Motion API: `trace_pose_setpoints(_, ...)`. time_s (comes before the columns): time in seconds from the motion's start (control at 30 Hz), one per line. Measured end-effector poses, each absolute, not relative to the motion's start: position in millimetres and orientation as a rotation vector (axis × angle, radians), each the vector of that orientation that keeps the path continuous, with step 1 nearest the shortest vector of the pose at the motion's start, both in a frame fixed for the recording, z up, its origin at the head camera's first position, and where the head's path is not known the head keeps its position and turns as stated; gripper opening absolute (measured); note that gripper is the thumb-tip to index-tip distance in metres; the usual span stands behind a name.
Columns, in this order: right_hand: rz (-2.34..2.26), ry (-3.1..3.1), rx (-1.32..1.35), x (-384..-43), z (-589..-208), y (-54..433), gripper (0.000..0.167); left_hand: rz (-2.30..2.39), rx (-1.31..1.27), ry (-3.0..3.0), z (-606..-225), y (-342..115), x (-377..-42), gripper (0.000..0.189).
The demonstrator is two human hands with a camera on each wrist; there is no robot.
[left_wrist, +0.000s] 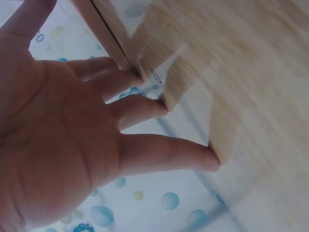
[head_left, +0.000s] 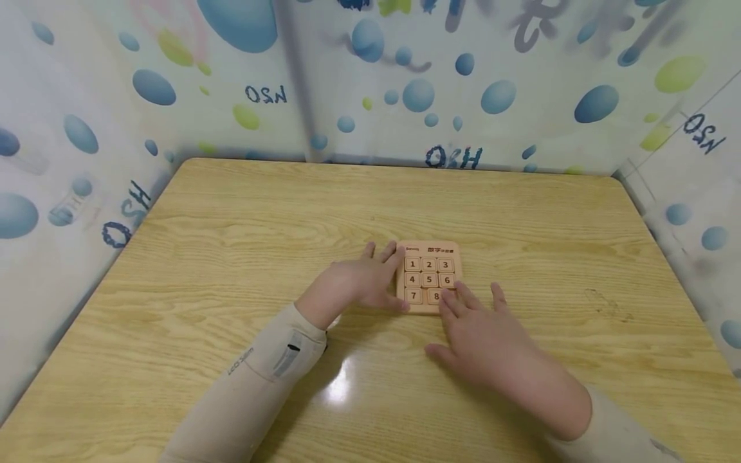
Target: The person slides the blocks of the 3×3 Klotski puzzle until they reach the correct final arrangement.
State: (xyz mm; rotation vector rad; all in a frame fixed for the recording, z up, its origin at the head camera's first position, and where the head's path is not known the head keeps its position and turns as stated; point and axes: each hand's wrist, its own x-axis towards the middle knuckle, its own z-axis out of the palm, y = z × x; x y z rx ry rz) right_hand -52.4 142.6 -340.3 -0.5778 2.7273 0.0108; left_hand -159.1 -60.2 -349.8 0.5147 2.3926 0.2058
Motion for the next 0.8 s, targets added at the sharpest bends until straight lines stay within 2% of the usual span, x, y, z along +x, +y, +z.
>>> trace_pose_setpoints(0.8,-0.075,2.694,-0.576,-53.2,-341.8,127.1,0.081,0.177,0.498,2.425,-355.8,-69.5,-154.5,0.113)
